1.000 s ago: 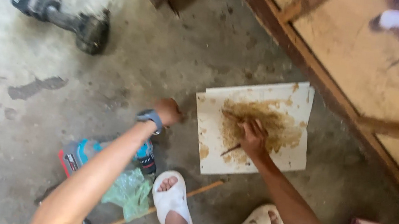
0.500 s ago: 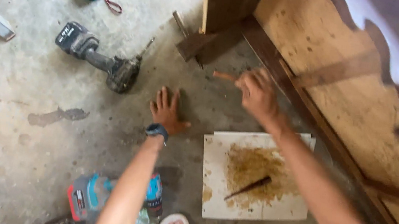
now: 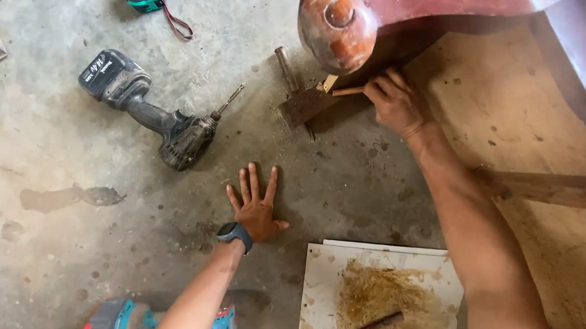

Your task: Repairing the wooden frame of a piece of furniture by gluing and nailing reinforcement blocks.

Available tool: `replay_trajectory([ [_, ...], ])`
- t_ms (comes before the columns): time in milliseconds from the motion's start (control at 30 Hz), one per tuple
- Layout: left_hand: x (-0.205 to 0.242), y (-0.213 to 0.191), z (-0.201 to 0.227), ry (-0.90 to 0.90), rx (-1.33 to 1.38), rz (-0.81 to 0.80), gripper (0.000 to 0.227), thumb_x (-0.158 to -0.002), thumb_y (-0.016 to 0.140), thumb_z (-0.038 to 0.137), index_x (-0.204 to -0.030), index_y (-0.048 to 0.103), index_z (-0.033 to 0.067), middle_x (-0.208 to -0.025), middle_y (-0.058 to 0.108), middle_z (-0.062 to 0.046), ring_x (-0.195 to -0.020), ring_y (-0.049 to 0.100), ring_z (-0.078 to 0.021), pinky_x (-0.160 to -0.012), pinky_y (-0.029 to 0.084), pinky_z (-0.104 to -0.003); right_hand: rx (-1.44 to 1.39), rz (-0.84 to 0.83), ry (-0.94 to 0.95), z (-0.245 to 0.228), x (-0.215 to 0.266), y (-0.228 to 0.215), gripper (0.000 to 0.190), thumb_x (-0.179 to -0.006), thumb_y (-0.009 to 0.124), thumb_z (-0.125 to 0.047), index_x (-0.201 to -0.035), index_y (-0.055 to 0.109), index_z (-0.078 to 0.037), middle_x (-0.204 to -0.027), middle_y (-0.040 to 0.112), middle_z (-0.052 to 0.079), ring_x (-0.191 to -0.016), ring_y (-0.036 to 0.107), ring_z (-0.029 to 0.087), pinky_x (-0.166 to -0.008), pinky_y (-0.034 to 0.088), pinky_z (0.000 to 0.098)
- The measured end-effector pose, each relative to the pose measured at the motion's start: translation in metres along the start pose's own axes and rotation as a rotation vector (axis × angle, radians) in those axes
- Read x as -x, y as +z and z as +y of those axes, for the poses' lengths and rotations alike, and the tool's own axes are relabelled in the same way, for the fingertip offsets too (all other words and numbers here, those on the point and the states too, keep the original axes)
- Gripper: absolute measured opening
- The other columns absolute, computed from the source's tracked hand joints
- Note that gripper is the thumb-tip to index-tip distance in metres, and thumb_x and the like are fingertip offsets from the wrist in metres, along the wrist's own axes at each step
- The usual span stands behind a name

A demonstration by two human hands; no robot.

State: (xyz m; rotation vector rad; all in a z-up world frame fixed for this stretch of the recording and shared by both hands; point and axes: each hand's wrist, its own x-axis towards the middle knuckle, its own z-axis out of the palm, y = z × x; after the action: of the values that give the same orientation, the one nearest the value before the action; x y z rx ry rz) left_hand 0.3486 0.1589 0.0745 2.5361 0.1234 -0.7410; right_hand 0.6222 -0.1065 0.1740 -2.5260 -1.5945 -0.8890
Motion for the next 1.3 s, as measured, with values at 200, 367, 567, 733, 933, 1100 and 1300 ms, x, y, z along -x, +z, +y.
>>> replay_trajectory([
  [200, 0.002, -0.011, 0.004, -0.003, 0.015, -0.067, 0.137, -0.079, 0.088, 0.046, -0.165, -0.018, 0.0301, -0.166, -0.032, -0.024, -0.151, -0.028, -0.0467, -0.113, -0.015, -0.074, 0.049, 0.069, -0.050, -0.001, -0.003, 0.012, 0.020, -0.093, 0.055, 0.004, -0.088, 0.065, -0.013, -0.078, 0.053, 0.005, -0.085, 0.061, 0.027, -0.079, 0.057, 0.0344],
  [367, 0.001, -0.009, 0.004, -0.013, -0.004, -0.084, 0.138, -0.079, 0.088, 0.049, -0.165, -0.018, 0.0303, -0.166, -0.031, -0.024, -0.152, -0.026, -0.0472, -0.113, -0.013, -0.075, 0.068, 0.123, -0.017, -0.011, -0.005, 0.014, 0.022, -0.095, 0.054, 0.003, -0.084, 0.063, -0.013, -0.079, 0.051, 0.005, -0.086, 0.060, 0.027, -0.079, 0.057, 0.0333],
  [567, 0.001, -0.009, 0.004, -0.011, -0.004, -0.063, 0.139, -0.077, 0.089, 0.048, -0.166, -0.017, 0.0303, -0.166, -0.031, -0.024, -0.152, -0.027, -0.0473, -0.113, -0.014, -0.075, 0.121, 0.169, 0.012, -0.008, 0.009, 0.039, 0.020, -0.095, 0.054, 0.001, -0.085, 0.062, -0.015, -0.083, 0.052, 0.006, -0.088, 0.060, 0.029, -0.079, 0.055, 0.0373],
  [733, 0.002, -0.004, 0.004, -0.001, 0.005, -0.005, 0.140, -0.074, 0.092, 0.045, -0.167, -0.012, 0.0288, -0.167, -0.026, -0.025, -0.152, -0.024, -0.0478, -0.113, -0.015, -0.074, 0.064, 0.204, 0.076, -0.016, 0.021, 0.052, 0.022, -0.094, 0.056, 0.002, -0.087, 0.066, -0.017, -0.084, 0.051, 0.004, -0.085, 0.058, 0.027, -0.077, 0.054, 0.0370],
  [933, 0.002, -0.005, 0.006, -0.002, 0.016, 0.006, 0.141, -0.073, 0.091, 0.045, -0.167, -0.013, 0.0299, -0.167, -0.027, -0.024, -0.153, -0.023, -0.0480, -0.113, -0.014, -0.075, 0.167, 0.166, 0.166, -0.039, 0.028, 0.032, 0.027, -0.090, 0.062, 0.002, -0.113, 0.072, -0.009, -0.106, 0.064, 0.010, -0.095, 0.061, 0.030, -0.079, 0.048, 0.0419],
  [1100, 0.001, 0.005, 0.002, 0.007, 0.018, 0.019, 0.140, -0.074, 0.091, 0.045, -0.167, -0.013, 0.0307, -0.167, -0.029, -0.022, -0.152, -0.024, -0.0474, -0.112, -0.016, -0.074, 0.243, 0.067, 0.253, -0.067, 0.017, 0.008, 0.039, -0.083, 0.065, 0.000, -0.122, 0.071, -0.005, -0.117, 0.065, 0.014, -0.107, 0.060, 0.036, -0.081, 0.044, 0.0462],
  [1300, -0.003, 0.016, -0.003, 0.026, -0.008, 0.065, 0.142, -0.071, 0.091, 0.047, -0.167, -0.012, 0.0302, -0.167, -0.028, -0.024, -0.153, -0.022, -0.0483, -0.113, -0.014, -0.075, 0.134, -0.264, 0.611, -0.100, 0.008, 0.005, 0.066, -0.079, 0.075, -0.009, -0.143, 0.058, -0.002, -0.143, 0.057, 0.019, -0.135, 0.043, 0.043, -0.094, 0.038, 0.0575],
])
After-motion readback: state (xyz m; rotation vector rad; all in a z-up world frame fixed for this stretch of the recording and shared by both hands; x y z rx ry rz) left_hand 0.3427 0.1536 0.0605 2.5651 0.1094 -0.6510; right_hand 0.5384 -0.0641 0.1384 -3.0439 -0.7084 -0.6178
